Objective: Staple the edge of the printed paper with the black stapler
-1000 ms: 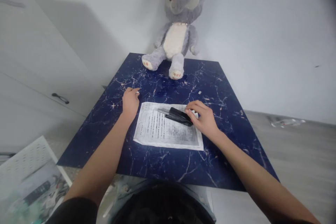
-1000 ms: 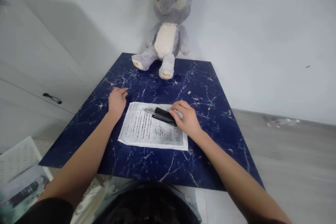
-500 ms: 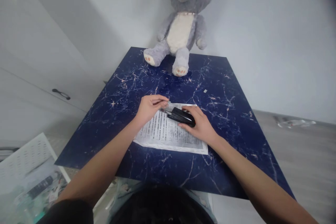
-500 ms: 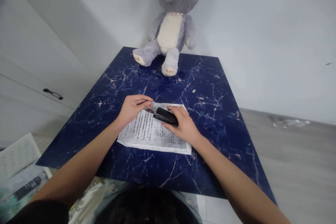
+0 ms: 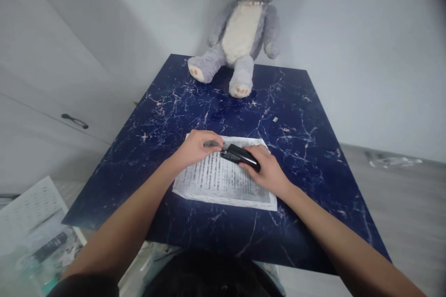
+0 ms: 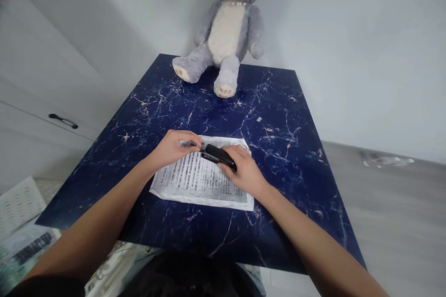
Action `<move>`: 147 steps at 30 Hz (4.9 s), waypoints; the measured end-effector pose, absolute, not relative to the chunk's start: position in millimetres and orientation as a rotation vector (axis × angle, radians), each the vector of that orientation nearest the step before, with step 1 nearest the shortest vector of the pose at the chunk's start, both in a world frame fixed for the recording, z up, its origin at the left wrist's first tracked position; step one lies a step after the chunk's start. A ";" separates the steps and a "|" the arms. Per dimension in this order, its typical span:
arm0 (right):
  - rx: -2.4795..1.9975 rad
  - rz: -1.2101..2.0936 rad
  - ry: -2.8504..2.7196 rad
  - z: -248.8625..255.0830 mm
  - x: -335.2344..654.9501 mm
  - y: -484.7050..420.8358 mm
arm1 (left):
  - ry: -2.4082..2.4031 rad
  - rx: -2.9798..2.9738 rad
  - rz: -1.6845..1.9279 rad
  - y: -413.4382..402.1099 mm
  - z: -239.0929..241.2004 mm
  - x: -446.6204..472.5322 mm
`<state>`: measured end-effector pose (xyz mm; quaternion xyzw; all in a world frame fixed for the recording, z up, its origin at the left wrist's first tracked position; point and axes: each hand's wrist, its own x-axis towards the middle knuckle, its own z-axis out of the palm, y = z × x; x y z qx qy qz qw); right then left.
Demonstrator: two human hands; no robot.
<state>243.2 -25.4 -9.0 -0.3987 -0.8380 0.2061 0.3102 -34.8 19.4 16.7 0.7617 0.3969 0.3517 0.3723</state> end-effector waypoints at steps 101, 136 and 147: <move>-0.915 0.640 -2.322 5.9 244.9 -28.2 | 1.343 2.710 0.466 20.5 -6.3 -23.3; -0.918 0.647 -2.322 6.0 246.9 -29.3 | 1.287 2.669 0.527 14.0 4.6 -16.5; -0.919 0.648 -2.324 5.4 247.0 -29.4 | 1.270 2.663 0.574 13.8 4.3 -17.4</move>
